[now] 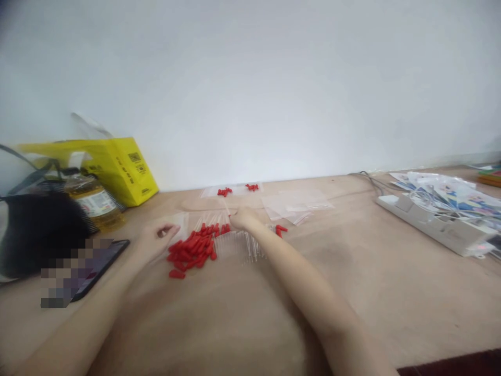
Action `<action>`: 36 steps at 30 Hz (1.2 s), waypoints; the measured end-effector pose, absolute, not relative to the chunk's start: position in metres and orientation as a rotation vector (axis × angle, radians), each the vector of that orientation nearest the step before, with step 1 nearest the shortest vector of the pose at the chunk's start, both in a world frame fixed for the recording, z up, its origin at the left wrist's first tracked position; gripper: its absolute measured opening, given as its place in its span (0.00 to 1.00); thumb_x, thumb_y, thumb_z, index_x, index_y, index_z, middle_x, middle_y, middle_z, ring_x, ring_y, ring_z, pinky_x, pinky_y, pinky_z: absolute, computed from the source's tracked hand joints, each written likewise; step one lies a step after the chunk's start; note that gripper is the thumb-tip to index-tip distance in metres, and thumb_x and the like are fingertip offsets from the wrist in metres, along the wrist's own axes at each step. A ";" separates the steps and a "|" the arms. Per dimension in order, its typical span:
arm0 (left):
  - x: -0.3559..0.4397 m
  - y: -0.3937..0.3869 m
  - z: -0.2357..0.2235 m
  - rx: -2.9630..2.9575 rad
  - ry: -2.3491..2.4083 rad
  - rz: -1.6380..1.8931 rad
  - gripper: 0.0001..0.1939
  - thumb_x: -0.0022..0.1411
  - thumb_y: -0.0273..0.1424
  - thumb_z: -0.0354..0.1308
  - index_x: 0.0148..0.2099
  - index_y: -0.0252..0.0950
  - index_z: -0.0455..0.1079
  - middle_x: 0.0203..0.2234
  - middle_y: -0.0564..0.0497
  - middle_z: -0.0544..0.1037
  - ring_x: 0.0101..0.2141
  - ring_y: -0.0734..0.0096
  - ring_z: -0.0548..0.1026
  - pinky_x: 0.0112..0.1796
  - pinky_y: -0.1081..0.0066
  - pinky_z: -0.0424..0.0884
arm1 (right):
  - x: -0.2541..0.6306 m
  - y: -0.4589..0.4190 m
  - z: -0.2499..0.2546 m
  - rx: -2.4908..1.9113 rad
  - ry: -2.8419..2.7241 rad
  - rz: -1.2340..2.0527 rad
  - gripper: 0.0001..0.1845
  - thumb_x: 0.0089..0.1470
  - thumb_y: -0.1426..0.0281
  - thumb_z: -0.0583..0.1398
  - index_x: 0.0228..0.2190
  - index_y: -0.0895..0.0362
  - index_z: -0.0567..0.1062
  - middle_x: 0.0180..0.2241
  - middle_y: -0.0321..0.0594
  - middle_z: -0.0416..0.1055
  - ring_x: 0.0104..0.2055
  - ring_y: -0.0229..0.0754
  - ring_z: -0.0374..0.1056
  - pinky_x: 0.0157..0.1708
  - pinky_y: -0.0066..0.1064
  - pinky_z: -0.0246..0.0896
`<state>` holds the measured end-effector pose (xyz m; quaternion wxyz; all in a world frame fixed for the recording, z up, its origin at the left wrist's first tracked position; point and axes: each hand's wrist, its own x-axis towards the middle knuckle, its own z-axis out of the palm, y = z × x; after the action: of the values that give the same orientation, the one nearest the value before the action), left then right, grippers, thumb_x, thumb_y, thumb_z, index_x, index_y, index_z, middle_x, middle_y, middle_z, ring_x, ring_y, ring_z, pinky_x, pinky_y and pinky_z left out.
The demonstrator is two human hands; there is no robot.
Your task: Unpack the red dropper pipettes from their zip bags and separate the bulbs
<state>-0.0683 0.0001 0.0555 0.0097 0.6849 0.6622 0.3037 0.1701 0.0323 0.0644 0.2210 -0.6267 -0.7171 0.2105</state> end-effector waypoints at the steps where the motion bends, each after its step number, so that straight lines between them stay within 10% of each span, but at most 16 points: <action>1: -0.058 -0.004 0.056 2.237 2.040 1.000 0.16 0.53 0.41 0.48 0.29 0.37 0.72 0.25 0.51 0.75 0.28 0.67 0.71 0.30 0.71 0.63 | 0.174 0.025 0.065 -1.699 -1.953 0.650 0.12 0.47 0.65 0.54 0.23 0.59 0.74 0.21 0.40 0.70 0.22 0.37 0.65 0.22 0.26 0.56; 12: 0.049 -0.050 0.030 2.716 1.537 1.189 0.11 0.55 0.38 0.53 0.35 0.39 0.72 0.25 0.51 0.77 0.29 0.67 0.70 0.32 0.65 0.58 | 0.191 -0.031 0.031 -1.247 -1.461 1.342 0.10 0.48 0.69 0.53 0.21 0.60 0.69 0.15 0.30 0.62 0.15 0.29 0.50 0.18 0.22 0.48; 22: 0.037 -0.041 0.033 3.140 1.548 1.275 0.07 0.56 0.30 0.52 0.33 0.40 0.72 0.25 0.54 0.77 0.27 0.68 0.69 0.34 0.63 0.56 | 0.226 -0.050 0.006 -1.098 -1.980 -0.615 0.09 0.51 0.73 0.53 0.33 0.55 0.73 0.36 0.40 0.72 0.41 0.42 0.63 0.43 0.35 0.50; 26: 0.037 -0.040 0.030 3.241 1.413 1.386 0.05 0.55 0.29 0.54 0.32 0.40 0.72 0.25 0.55 0.77 0.27 0.70 0.70 0.36 0.64 0.56 | 0.228 -0.038 -0.002 -0.975 -2.047 -0.789 0.15 0.53 0.72 0.54 0.44 0.53 0.68 0.45 0.36 0.68 0.50 0.43 0.58 0.53 0.42 0.38; 36: 0.043 -0.041 0.022 3.213 1.302 1.384 0.06 0.56 0.29 0.54 0.35 0.41 0.71 0.29 0.54 0.78 0.32 0.68 0.72 0.42 0.60 0.58 | 0.225 -0.030 -0.009 -0.873 -2.058 -0.755 0.09 0.54 0.73 0.53 0.34 0.52 0.73 0.38 0.34 0.73 0.49 0.41 0.61 0.57 0.48 0.29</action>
<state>0.0428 -0.0412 0.0219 -0.2913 0.8233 0.3337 0.3548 0.2253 -0.0300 -0.0088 0.3812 -0.3421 -0.8062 -0.2960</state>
